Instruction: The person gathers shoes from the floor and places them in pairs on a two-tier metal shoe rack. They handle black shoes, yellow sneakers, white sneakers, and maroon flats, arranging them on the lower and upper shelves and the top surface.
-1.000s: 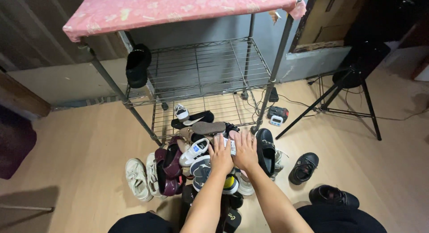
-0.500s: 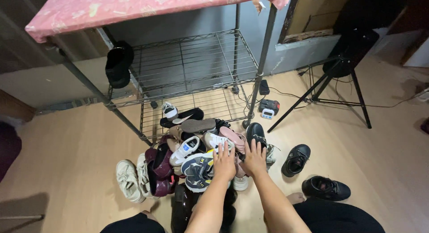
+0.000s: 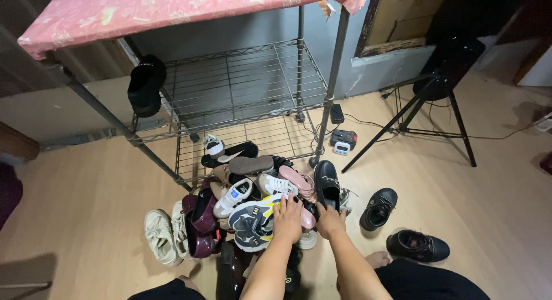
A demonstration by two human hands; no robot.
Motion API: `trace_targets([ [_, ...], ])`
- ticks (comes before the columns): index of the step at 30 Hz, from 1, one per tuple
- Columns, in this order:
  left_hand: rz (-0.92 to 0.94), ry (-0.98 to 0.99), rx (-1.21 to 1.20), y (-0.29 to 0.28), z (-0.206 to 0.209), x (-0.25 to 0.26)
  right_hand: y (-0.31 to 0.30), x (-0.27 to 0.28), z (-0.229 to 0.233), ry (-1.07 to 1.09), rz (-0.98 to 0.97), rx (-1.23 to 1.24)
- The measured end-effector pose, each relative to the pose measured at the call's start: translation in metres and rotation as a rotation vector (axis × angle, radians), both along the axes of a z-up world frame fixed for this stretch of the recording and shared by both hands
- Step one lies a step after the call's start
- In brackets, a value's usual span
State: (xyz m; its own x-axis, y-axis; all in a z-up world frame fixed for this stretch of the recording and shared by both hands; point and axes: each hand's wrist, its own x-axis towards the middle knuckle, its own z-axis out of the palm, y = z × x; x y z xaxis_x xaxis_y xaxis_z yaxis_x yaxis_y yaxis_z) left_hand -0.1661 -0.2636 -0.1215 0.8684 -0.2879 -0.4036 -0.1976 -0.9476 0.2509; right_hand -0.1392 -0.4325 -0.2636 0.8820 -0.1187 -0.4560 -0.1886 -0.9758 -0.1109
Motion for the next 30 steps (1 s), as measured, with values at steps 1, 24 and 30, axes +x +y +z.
trace_targets([
  [1, 0.002, -0.002, 0.0, 0.0, 0.001, 0.001, -0.002, 0.0, 0.003, -0.002, 0.002, 0.0],
  [24, 0.174, 0.085, -0.195, 0.006, -0.079, 0.045, -0.005, -0.006, 0.061, -0.511, -0.027, 0.274],
  [30, 0.424, 0.056, -0.546, 0.017, -0.111, 0.086, 0.031, -0.013, 0.094, -0.779, 0.118, 0.1],
])
